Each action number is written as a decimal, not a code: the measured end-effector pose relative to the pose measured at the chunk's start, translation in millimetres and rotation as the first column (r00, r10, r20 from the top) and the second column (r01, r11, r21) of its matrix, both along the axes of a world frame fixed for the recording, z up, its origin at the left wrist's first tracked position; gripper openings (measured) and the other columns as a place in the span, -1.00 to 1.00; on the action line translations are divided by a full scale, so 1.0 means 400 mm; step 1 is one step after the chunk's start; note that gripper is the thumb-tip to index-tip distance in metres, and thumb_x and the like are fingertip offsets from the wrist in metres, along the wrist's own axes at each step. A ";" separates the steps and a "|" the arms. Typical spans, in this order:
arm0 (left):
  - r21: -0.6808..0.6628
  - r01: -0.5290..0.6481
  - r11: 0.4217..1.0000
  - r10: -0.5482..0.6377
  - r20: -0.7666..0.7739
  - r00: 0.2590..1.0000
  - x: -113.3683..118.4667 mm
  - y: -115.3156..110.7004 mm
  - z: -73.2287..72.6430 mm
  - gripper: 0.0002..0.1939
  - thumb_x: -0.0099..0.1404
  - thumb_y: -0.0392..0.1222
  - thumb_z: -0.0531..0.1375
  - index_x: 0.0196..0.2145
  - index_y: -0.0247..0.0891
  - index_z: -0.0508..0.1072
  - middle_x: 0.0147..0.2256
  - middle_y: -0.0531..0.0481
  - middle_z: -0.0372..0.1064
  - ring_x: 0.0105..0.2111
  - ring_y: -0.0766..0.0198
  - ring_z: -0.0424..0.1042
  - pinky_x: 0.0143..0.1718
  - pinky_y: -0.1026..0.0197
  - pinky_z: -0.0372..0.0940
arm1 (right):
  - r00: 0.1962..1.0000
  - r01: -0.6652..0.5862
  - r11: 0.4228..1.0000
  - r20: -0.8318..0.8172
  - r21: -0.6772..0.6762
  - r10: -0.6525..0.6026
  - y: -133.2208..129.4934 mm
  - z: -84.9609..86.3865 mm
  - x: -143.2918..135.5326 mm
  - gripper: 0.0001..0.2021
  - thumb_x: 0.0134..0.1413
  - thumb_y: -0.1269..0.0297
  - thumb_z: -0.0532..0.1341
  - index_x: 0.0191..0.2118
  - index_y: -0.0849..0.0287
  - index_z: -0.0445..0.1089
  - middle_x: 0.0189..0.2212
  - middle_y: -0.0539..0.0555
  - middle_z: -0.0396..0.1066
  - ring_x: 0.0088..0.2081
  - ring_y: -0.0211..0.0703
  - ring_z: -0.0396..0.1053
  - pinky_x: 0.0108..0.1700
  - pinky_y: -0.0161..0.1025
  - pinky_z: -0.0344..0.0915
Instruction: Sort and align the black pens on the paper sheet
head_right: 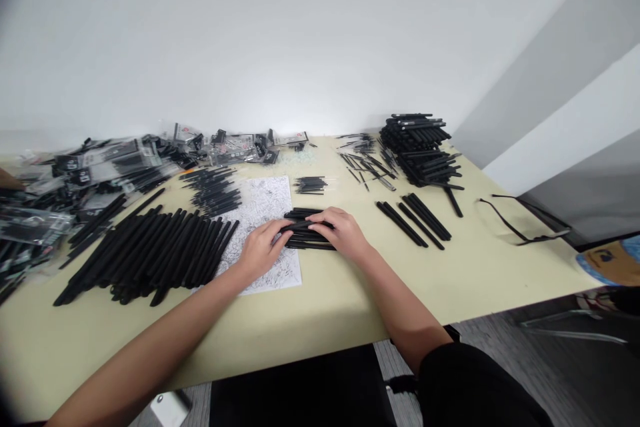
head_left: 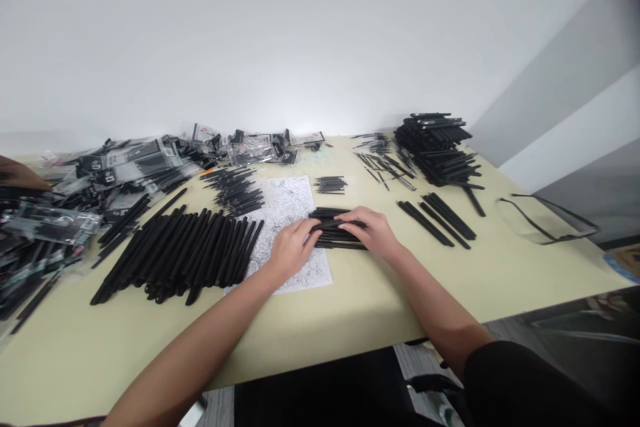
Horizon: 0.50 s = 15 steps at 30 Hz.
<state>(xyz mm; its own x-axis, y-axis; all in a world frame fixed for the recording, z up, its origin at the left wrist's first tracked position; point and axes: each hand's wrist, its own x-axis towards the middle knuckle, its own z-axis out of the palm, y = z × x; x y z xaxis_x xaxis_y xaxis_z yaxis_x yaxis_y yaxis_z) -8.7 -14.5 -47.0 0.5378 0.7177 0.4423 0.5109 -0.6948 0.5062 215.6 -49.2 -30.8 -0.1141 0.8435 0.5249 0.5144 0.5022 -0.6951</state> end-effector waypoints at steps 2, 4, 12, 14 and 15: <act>0.007 -0.008 1.000 0.008 -0.004 1.000 0.000 -0.001 0.000 -0.79 0.42 -0.15 0.08 -0.06 -0.19 0.42 -0.14 -0.04 0.53 -0.18 0.16 0.52 -0.15 0.12 0.40 | 0.999 0.024 1.000 0.023 -0.002 -0.024 0.000 -0.002 0.001 -0.91 0.10 0.19 0.30 -0.27 0.01 0.52 -0.31 0.07 0.57 -0.28 -0.06 0.51 -0.15 -0.05 0.41; 0.011 -0.018 1.000 0.018 -0.006 1.000 0.000 -0.002 -0.001 -0.80 0.42 -0.15 0.09 -0.07 -0.20 0.42 -0.13 -0.03 0.53 -0.18 0.15 0.53 -0.16 0.11 0.40 | 0.998 0.043 0.999 0.051 0.003 -0.043 0.000 -0.004 0.002 -0.89 0.10 0.16 0.30 -0.29 0.03 0.51 -0.33 0.07 0.56 -0.30 -0.08 0.50 -0.17 -0.09 0.41; 0.035 -0.045 0.998 0.046 -0.044 0.998 0.000 -0.005 -0.002 -0.80 0.42 -0.13 0.09 -0.09 -0.19 0.44 -0.14 -0.02 0.55 -0.19 0.16 0.54 -0.16 0.13 0.41 | 0.970 0.035 0.994 0.236 0.107 -0.060 0.003 -0.012 0.010 -0.80 0.21 0.10 0.20 -0.26 0.12 0.43 -0.36 0.10 0.53 -0.33 -0.15 0.47 -0.25 -0.20 0.41; 0.038 -0.046 0.998 0.048 -0.053 0.997 0.000 -0.006 -0.001 -0.80 0.42 -0.13 0.09 -0.09 -0.19 0.45 -0.15 -0.01 0.55 -0.19 0.16 0.55 -0.17 0.14 0.42 | 0.965 0.035 0.992 0.255 0.121 -0.065 0.003 -0.012 0.011 -0.80 0.22 0.11 0.19 -0.25 0.12 0.43 -0.36 0.10 0.53 -0.32 -0.15 0.48 -0.24 -0.20 0.42; 0.039 -0.047 0.998 0.049 -0.057 0.997 0.000 -0.007 -0.001 -0.80 0.42 -0.13 0.09 -0.09 -0.19 0.45 -0.15 0.00 0.55 -0.19 0.16 0.55 -0.17 0.14 0.42 | 0.963 0.033 0.991 0.262 0.128 -0.066 0.003 -0.011 0.011 -0.80 0.23 0.11 0.18 -0.25 0.12 0.44 -0.35 0.10 0.53 -0.32 -0.15 0.48 -0.24 -0.20 0.42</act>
<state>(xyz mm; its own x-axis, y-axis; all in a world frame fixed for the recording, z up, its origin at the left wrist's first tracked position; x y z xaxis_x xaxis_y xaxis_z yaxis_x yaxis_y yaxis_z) -8.6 -17.2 -47.3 0.5287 0.7267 0.4386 0.5720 -0.6868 0.4485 220.0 -48.1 -35.3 -0.2229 0.7836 0.5799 0.6986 0.5433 -0.4656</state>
